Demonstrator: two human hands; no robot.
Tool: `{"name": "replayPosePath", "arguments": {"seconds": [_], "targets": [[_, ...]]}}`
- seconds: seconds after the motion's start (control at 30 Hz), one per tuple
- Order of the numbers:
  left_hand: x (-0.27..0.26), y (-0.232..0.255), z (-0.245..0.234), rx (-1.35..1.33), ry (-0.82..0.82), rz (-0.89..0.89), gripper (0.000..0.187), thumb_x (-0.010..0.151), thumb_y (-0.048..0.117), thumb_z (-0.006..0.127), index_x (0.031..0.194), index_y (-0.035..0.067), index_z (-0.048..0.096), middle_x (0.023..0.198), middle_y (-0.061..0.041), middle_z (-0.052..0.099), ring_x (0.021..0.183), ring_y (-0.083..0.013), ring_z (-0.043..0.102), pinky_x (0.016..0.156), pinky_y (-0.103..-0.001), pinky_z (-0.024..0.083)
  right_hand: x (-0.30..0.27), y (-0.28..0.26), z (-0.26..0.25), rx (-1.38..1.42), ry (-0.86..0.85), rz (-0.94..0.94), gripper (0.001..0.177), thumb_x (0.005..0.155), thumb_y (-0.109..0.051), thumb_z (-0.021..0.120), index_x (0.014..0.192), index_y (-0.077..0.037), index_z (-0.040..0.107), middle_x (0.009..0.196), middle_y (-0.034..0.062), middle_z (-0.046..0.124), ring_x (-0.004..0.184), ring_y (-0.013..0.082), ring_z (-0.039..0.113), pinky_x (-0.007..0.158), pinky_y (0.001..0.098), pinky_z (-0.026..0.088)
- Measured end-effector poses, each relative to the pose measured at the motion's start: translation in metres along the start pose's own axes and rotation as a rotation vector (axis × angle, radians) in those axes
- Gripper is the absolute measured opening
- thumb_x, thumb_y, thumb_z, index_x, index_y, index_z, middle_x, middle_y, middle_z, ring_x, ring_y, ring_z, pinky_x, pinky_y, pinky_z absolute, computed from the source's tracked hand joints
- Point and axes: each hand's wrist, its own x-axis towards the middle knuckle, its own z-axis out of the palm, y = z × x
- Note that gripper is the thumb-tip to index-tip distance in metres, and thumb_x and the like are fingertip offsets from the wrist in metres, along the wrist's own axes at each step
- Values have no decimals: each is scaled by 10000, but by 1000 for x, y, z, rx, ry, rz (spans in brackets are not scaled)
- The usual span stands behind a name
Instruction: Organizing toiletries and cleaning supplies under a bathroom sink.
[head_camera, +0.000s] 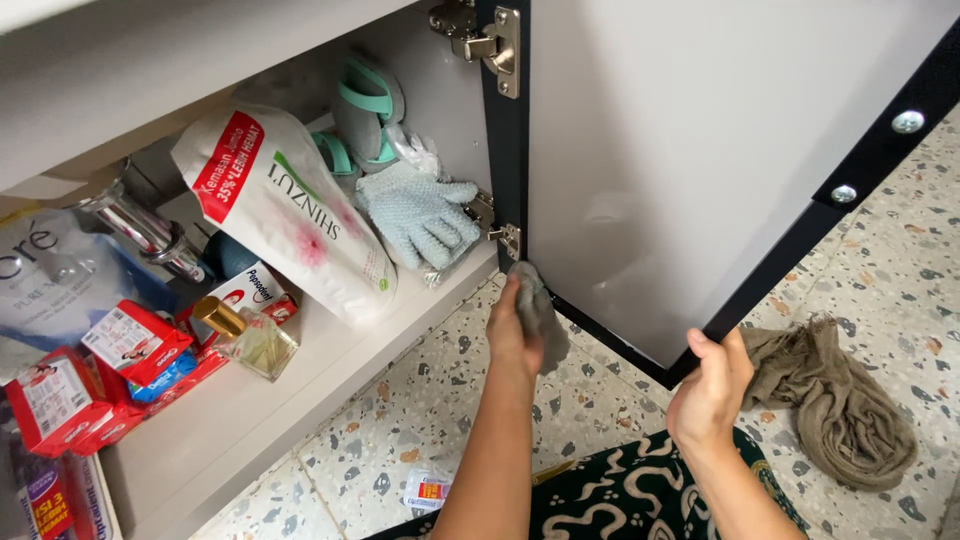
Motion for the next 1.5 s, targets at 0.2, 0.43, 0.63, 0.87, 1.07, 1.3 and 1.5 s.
{"name": "replayPosePath", "arguments": {"seconds": [0.2,0.43,0.63,0.87,1.07,1.3,1.5], "targets": [[22,-5,-3,118,147,-3,309,884,166,733,1155,39,658,1118,-116,695,946,-247,686,857,-397,602,-2,2,1,18,16,-32,459,932,-97,567,1366,52,591,1288,68,633,1222,175,545,1108,314,374],[21,-4,-30,-43,-18,-161,483,846,388,658,1220,82,647,1202,-106,675,1113,-270,632,1011,-460,493,-3,8,0,48,18,-73,396,962,-48,573,1346,39,612,1262,40,646,1194,146,553,1099,296,384],[4,1,-51,-100,42,-254,527,874,238,786,1339,59,614,1274,-159,569,1212,-271,560,1127,-416,515,-1,8,-1,24,19,-81,336,983,-58,579,1299,45,630,1214,38,651,1155,140,552,1082,292,387],[-58,29,-34,-367,0,-306,712,660,376,694,1257,13,562,1231,-274,568,1155,-414,545,995,-598,438,-1,9,-1,-16,20,-67,345,977,-80,595,1297,43,638,1185,44,649,1156,159,550,1078,313,392],[0,-4,-37,-425,40,-91,502,893,111,647,1359,25,482,1407,-212,516,1257,-358,562,1136,-466,499,-2,6,2,-20,34,-57,375,957,-88,590,1312,25,636,1192,37,658,1157,154,559,1067,310,395],[42,-20,-42,-45,-185,-89,359,876,187,667,1205,48,625,1147,-107,680,1027,-255,660,928,-392,537,-1,8,-1,17,30,-77,348,973,-80,598,1302,29,634,1209,29,658,1145,137,557,1061,290,397],[42,-20,-46,-62,-115,-159,271,848,190,631,1090,75,664,1045,-108,700,950,-279,669,834,-431,564,-3,16,-4,40,37,-78,335,989,-73,604,1305,32,635,1206,31,658,1138,137,560,1057,295,400]]}}
